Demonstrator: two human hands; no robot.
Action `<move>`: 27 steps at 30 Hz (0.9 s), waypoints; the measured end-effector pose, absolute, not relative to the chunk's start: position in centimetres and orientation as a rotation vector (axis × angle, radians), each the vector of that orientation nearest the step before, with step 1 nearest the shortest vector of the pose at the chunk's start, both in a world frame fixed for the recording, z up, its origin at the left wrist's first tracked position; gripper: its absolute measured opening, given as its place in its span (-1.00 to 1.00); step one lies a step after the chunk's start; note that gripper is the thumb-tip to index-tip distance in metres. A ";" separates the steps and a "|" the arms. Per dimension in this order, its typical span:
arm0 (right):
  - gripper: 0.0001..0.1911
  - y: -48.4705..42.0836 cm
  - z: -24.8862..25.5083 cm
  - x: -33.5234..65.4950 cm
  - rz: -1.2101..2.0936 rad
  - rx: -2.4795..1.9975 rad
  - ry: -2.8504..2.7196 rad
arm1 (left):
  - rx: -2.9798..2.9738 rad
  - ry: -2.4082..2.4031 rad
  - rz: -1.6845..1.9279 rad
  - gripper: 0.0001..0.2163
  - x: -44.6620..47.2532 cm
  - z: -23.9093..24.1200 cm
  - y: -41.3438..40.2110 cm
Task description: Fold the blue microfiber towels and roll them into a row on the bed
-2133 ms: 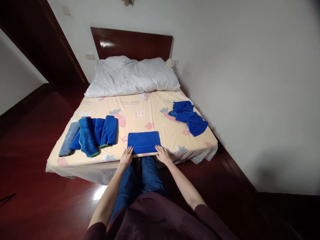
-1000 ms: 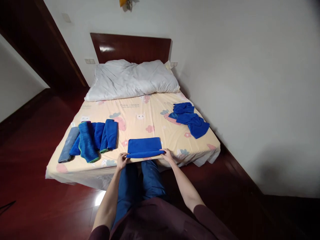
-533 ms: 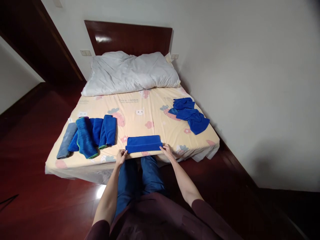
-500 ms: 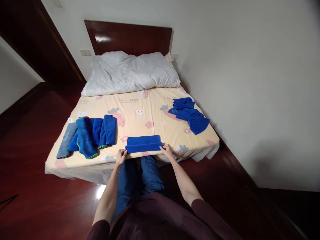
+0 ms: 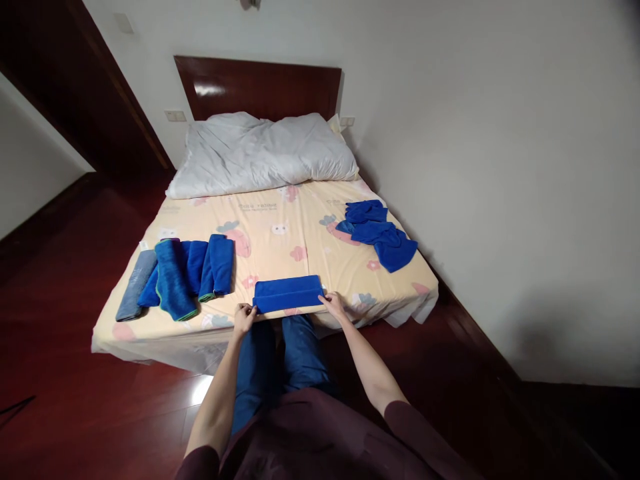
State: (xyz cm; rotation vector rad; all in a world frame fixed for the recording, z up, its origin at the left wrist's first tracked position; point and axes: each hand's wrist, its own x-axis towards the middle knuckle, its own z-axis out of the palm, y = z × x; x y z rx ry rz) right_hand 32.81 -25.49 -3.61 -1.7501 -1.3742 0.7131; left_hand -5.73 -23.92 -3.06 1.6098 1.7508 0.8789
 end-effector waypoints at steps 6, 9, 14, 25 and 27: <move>-0.55 -28.2 -1.9 34.7 0.593 -1.646 -1.435 | 1.904 1.729 0.927 -0.60 -7.2 -1.6 -27.0; -0.54 -29.4 0.2 34.4 0.455 -1.575 -1.668 | 2.236 1.525 0.829 -0.58 -6.9 -0.1 -27.5; -0.43 -28.5 2.3 31.7 0.390 -1.636 -2.078 | 2.431 1.416 0.535 -0.42 -4.0 0.5 -25.6; -0.36 -25.7 -0.1 30.5 0.327 -1.842 -2.266 | 2.470 1.639 0.272 -0.40 -1.8 -1.1 -23.6; -0.39 -25.7 0.1 30.5 0.333 -1.849 -2.234 | 2.474 1.622 0.285 -0.42 -2.3 -0.8 -23.4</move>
